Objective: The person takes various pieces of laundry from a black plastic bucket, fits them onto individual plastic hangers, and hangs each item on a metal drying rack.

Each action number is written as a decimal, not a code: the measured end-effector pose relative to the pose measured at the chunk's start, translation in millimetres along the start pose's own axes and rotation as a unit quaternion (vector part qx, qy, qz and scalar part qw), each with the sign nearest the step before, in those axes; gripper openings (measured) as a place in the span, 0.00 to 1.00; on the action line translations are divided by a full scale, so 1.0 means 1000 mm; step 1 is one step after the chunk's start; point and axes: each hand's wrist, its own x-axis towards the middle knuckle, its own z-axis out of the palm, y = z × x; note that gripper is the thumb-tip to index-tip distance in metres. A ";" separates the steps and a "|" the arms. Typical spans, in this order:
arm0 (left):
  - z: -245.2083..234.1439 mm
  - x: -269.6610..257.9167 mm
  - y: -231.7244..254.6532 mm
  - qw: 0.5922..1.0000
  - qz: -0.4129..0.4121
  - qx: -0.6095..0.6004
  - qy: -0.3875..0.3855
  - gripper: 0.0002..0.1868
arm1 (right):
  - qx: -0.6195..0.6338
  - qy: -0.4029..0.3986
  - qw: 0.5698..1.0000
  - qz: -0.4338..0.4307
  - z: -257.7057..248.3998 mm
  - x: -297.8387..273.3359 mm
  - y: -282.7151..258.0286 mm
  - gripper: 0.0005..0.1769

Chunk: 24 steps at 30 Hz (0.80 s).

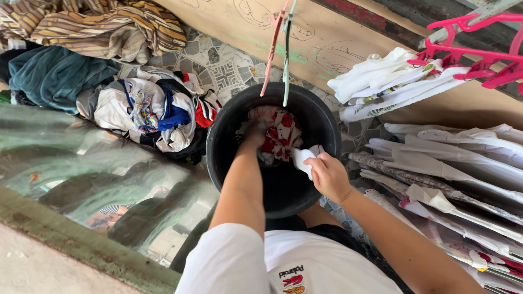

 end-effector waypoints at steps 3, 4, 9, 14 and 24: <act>-0.008 -0.011 0.027 0.991 -0.101 -0.072 -0.051 0.36 | -0.025 0.033 0.999 0.019 0.002 0.003 -0.006 0.13; -0.014 -0.018 0.035 0.983 -0.139 -0.102 -0.069 0.35 | -0.024 0.032 0.999 0.018 0.003 0.005 -0.010 0.13; -0.026 -0.031 0.045 0.987 -0.148 0.027 -0.050 0.41 | -0.040 0.034 0.999 0.004 0.013 0.014 -0.018 0.14; -0.081 -0.044 0.033 0.984 -0.103 0.081 -0.118 0.29 | -0.045 0.057 0.997 0.027 0.013 0.013 -0.005 0.14; -0.206 -0.172 0.019 0.920 0.003 -0.390 0.039 0.12 | 0.236 0.099 0.928 0.272 0.005 0.020 -0.008 0.07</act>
